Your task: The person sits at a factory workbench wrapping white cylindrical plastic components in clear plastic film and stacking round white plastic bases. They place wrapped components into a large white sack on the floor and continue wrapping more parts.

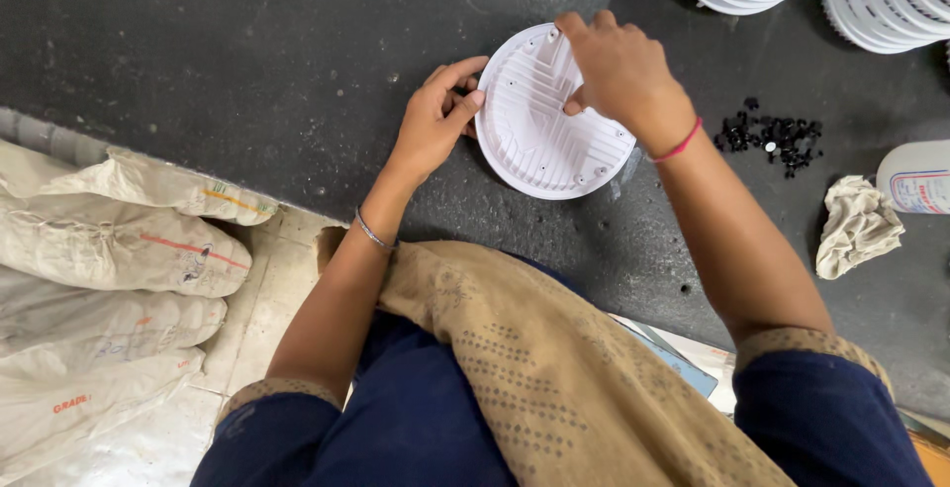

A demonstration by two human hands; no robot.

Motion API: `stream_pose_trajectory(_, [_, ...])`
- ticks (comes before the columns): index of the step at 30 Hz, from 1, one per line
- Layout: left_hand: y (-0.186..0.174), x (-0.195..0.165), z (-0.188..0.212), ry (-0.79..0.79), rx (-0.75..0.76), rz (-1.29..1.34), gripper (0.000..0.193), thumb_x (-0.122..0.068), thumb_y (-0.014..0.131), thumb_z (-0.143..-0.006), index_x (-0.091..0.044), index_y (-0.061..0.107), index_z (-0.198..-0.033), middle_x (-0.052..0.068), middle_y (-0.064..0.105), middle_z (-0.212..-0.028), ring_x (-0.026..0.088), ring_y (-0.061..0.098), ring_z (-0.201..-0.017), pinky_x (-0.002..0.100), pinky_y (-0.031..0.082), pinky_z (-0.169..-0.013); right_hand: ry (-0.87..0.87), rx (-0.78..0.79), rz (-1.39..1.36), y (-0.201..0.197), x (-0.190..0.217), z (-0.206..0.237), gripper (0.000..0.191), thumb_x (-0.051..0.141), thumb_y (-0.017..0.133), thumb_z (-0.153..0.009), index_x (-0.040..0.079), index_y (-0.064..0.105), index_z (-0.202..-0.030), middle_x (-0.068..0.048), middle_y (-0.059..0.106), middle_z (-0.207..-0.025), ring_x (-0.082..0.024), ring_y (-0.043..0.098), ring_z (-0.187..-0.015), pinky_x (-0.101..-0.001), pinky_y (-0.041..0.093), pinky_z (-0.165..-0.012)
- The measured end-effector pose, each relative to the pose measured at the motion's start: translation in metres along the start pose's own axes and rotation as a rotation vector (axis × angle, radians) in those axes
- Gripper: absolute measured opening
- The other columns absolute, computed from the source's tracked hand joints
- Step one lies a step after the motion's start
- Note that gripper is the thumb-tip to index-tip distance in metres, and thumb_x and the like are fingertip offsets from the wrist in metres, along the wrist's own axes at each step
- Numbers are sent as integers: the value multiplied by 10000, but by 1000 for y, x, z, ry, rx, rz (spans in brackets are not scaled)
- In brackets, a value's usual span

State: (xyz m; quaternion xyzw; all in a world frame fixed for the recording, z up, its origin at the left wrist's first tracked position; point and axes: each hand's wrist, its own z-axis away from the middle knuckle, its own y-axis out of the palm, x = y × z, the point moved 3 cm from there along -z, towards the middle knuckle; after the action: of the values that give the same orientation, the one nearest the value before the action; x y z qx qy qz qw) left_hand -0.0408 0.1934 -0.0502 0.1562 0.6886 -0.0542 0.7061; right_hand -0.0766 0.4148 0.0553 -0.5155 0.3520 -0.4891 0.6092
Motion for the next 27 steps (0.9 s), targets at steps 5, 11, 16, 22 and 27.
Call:
stream_pose_trajectory(5, [0,-3,-3,-10,17,25,405,-23,626,-1013,-44,588,-1416,37,563,-1129,69,612,-851,239,615,-714,52,59,59,5,11,-6,987,221,963,-618,118,457,-1459,-251,602,-1239,-496,650,-1047,-543,563,-808])
stream_pose_trajectory(11, [7,-21,9,153,-126,-211,350,-107,644,-1028,-65,601,-1373,93,525,-1293,117,622,-901,255,590,-729,-121,-340,-56,-4,2,28,1006,225,952,-588,77,467,-1456,-230,583,-1336,-465,618,-1134,-545,518,-878])
stream_pose_trajectory(16, [21,-43,39,341,-287,-696,319,-276,637,-1075,-66,672,-1314,188,450,-1525,348,526,-1307,456,457,-1115,141,-492,-654,35,-56,94,647,267,778,-988,24,482,-1509,-215,572,-1455,-320,605,-1284,-422,512,-1062])
stream_pose_trajectory(22, [49,-46,48,357,-154,-838,441,-404,563,-1076,-41,657,-1309,242,365,-1613,448,386,-1473,502,303,-1193,501,-353,-1641,98,-78,157,634,449,439,-1074,-22,442,-1498,-149,567,-1475,-236,588,-1278,-381,499,-1018])
stream_pose_trajectory(27, [81,-26,32,33,-16,-359,741,-496,491,-1099,72,317,-1542,295,362,-1579,404,348,-1488,432,285,-1224,578,-379,-1820,93,-64,176,711,509,319,-1070,-46,363,-1513,-155,550,-1510,-246,574,-1308,-413,455,-1075])
